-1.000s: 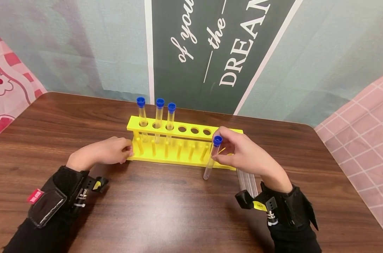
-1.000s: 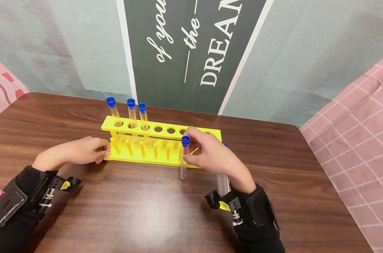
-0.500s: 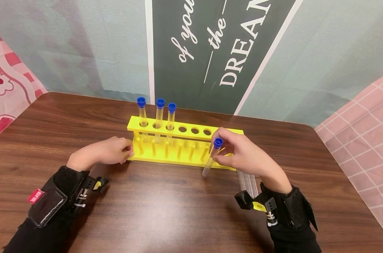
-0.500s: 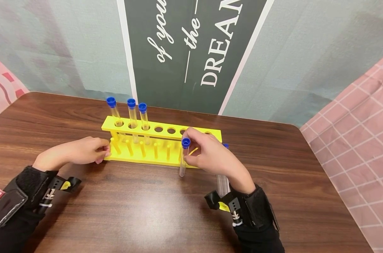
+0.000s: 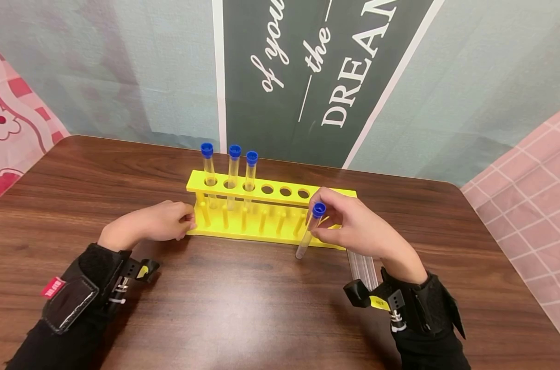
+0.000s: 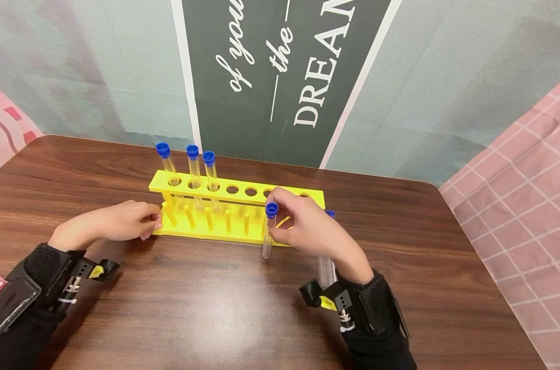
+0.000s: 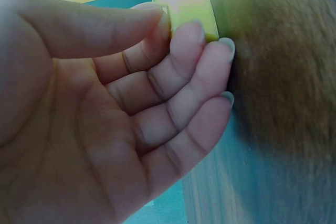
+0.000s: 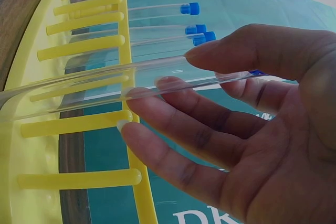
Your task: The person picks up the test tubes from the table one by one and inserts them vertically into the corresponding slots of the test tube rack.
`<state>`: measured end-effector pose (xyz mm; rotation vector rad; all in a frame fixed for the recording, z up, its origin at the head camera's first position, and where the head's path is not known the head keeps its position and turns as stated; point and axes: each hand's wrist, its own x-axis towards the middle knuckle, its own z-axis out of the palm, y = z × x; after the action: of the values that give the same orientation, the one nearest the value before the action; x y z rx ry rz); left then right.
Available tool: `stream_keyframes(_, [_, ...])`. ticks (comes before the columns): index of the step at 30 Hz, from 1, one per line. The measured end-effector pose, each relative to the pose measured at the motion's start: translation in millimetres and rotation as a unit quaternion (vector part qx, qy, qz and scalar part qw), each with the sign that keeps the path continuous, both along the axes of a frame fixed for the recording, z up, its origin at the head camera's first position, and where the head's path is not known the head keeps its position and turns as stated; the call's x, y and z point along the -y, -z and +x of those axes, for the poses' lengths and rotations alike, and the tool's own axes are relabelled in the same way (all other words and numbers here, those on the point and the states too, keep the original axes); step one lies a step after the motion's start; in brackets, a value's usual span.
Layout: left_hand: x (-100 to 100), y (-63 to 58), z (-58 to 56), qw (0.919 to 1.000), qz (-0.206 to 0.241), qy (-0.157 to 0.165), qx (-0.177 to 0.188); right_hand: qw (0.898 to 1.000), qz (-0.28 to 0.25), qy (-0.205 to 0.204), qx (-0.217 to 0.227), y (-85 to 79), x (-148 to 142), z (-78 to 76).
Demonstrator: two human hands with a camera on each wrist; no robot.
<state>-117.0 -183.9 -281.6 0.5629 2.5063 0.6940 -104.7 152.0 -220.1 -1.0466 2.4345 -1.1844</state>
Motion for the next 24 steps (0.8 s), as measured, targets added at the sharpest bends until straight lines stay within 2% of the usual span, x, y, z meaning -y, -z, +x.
stream_keyframes(11, [0.1, -1.2, 0.4, 1.0, 0.0, -0.001, 0.008, 1.0, -0.009, -0.001, -0.005, 0.6, 4.1, 1.5])
stream_keyframes(24, [0.3, 0.1, -0.5, 1.0, 0.002, 0.0, 0.006, 0.999, -0.024, -0.003, -0.034, 3.5, 19.5, 0.5])
